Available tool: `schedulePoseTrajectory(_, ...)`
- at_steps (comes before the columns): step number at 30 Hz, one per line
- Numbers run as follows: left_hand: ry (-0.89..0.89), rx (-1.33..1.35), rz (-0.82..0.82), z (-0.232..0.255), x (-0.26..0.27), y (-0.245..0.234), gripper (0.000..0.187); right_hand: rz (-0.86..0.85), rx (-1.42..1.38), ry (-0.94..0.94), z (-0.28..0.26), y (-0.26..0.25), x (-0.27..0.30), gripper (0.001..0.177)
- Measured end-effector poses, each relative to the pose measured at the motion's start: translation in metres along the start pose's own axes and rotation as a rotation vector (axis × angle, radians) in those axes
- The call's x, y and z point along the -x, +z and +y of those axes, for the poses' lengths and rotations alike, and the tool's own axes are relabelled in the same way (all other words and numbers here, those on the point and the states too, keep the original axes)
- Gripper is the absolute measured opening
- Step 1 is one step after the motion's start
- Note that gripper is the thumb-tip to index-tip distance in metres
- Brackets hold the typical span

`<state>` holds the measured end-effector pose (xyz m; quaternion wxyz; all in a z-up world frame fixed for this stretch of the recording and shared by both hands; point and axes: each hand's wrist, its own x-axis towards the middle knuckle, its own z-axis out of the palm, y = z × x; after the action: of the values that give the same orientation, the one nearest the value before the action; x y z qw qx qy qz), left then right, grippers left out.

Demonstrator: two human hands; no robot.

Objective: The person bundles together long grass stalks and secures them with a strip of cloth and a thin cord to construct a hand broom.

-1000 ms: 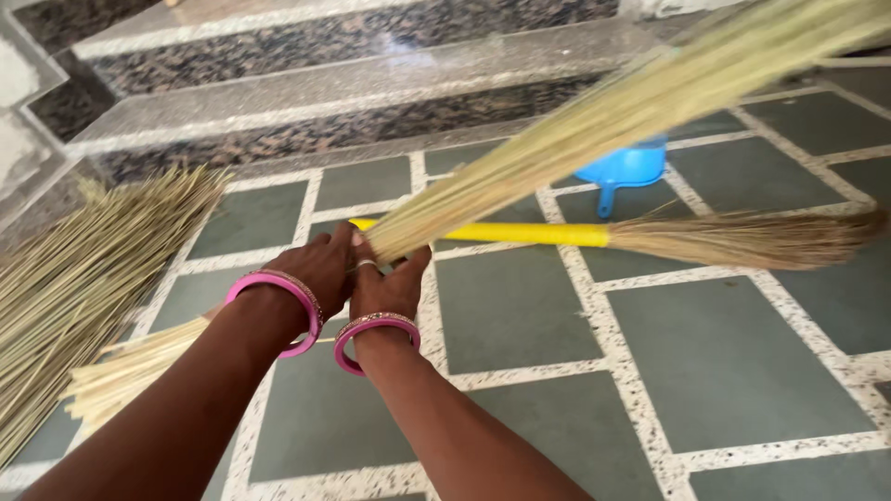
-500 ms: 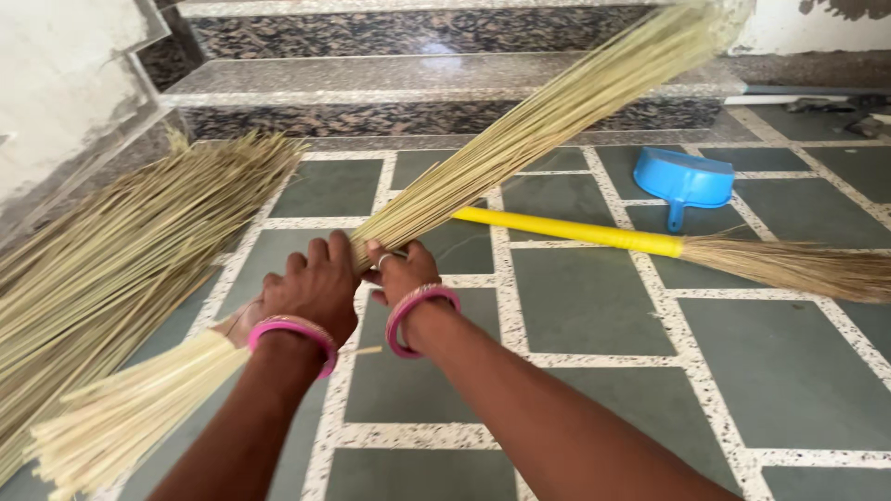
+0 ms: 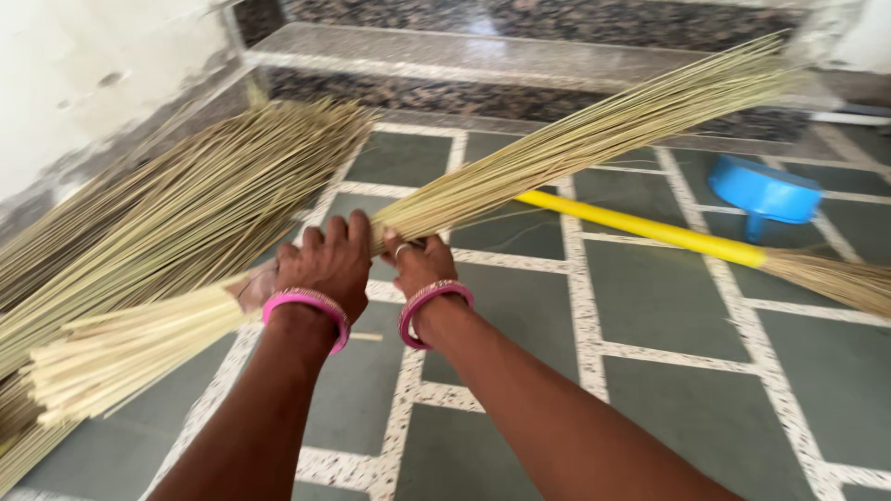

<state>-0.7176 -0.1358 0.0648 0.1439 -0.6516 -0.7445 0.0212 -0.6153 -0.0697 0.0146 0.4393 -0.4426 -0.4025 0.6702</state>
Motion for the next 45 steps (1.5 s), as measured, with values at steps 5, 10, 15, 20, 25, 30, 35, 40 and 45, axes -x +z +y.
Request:
schedulePoseTrajectory(5, -0.085, -0.054, 0.102, -0.035, 0.019, 0.005, 0.060, -0.095, 0.022, -0.065, 0.019, 0.035, -0.008, 0.035)
schedulePoseTrajectory(10, -0.224, -0.123, 0.114, -0.079, 0.049, 0.003, 0.071, -0.237, -0.174, -0.201, 0.042, 0.103, -0.008, 0.036)
schedulePoseTrajectory(15, -0.360, -0.191, 0.125, -0.152, 0.057, -0.003, 0.068, -0.270, 0.038, -0.033, 0.018, 0.186, 0.017, 0.042)
schedulePoseTrajectory(20, -0.500, -0.322, 0.134, -0.255, 0.078, 0.001, 0.078, -0.463, 0.199, -0.171, 0.020, 0.278, 0.026, 0.059)
schedulePoseTrajectory(25, -0.724, -0.274, 0.016, -0.315, 0.109, 0.025, 0.073, -0.692, 0.821, -0.262, 0.068, 0.354, 0.021, 0.096)
schedulePoseTrajectory(30, -0.783, 0.007, -0.337, -0.304, 0.136, 0.090, 0.061, -0.865, 1.348, -0.368, 0.139, 0.338, 0.025, 0.096)
schedulePoseTrajectory(35, -0.778, 0.041, -0.117, -0.316, 0.133, 0.119, 0.056, -0.895, 1.364, -0.592, 0.151, 0.321, 0.013, 0.096)
schedulePoseTrajectory(40, -0.729, 0.020, 0.073, -0.360, 0.116, 0.125, 0.063, -0.897, 1.411, -0.601, 0.145, 0.312, 0.016, 0.096)
schedulePoseTrajectory(45, -0.671, 0.117, -0.073, -0.399, 0.094, 0.134, 0.082, -0.902, 1.483, -0.594, 0.138, 0.309, 0.027, 0.098)
